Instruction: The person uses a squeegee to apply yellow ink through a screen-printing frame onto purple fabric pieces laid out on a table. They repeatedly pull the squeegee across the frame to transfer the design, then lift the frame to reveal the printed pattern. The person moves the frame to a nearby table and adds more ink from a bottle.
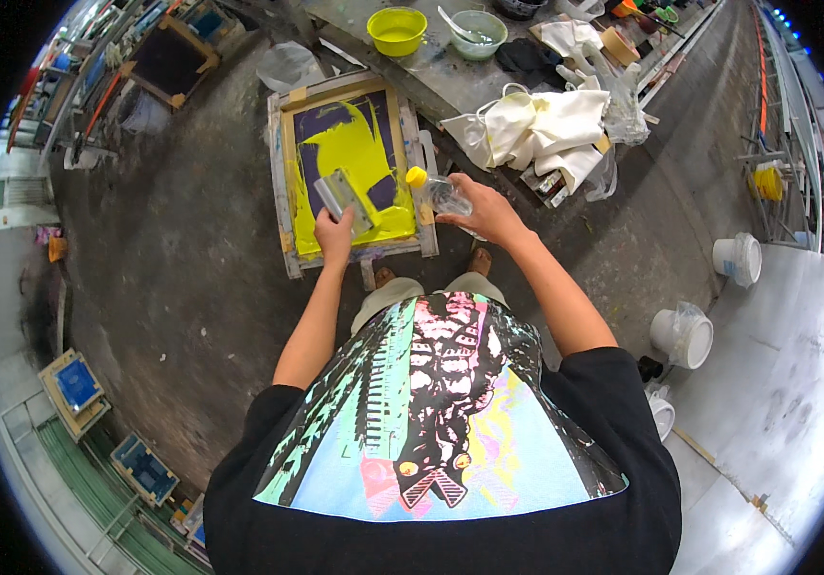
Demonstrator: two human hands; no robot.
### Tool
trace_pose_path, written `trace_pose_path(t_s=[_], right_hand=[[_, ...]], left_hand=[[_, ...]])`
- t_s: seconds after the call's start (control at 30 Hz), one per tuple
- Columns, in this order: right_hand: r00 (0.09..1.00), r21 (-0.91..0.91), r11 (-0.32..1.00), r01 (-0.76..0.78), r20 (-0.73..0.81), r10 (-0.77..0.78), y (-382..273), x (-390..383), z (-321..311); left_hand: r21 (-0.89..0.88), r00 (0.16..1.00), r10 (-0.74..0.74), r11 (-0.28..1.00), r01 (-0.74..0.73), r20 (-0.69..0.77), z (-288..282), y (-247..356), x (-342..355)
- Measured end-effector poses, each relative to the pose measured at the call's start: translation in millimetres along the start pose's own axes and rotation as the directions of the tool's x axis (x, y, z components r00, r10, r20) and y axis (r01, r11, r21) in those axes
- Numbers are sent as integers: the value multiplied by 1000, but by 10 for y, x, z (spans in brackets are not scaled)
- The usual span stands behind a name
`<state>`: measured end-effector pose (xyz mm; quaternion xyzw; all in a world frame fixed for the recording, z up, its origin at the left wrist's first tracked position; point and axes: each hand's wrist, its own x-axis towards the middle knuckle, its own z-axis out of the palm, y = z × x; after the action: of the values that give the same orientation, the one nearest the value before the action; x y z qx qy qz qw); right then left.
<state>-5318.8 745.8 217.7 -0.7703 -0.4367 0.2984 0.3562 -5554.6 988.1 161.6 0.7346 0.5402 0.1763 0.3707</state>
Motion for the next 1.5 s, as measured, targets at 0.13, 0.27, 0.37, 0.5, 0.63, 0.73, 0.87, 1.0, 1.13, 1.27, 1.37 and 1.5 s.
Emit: trace_pose_path(t_s=[0.13,0.27,0.37,0.5,0.63,0.73,0.87,1.0,1.13,1.27,1.37,1.5], right_hand=[[999,35,999,-37,-9,38,-31,-73,17],[999,50,998,-31,26,30,-93,-48,109],[999,17,1000,3,44,-3,-70,-42,142],[987,-95,984,149,78,-142,71,28,163],[962,-207,960,189,234,-139,39,203,156],[938,-309,926,218,328,-111,6,335,221],[912,-471,848,243,408,-35,-28,446,394],[888,-598,734,321,460,-13,-79,635,541],[878,-673,619,403,475,-56,-53,864,707],[810,-704,526,478,585,47,-309,1043,763],[834,-714,521,467,552,10,-303,1004,1019],[795,-694,518,499,605,44,-472,832,984]], left_hand=[[-66,996,61,996,-56,72,383,50,-215],[5,986,70,997,-72,154,373,44,-273],[120,980,152,979,-168,127,73,29,-190],[296,983,178,938,-180,32,-466,-151,74],[383,963,239,907,-174,-128,-903,-337,221],[491,964,208,865,-103,-164,-802,-414,188],[200,985,163,968,-149,-54,-229,-157,-102],[35,996,85,996,-84,-27,-32,-64,-133],[-64,988,86,993,-95,-130,-322,-38,12],[-42,978,21,999,-30,-210,-746,-144,199],[-248,974,-44,969,-12,-222,-972,-388,184],[-228,981,-131,969,95,-147,-1230,-459,-22]])
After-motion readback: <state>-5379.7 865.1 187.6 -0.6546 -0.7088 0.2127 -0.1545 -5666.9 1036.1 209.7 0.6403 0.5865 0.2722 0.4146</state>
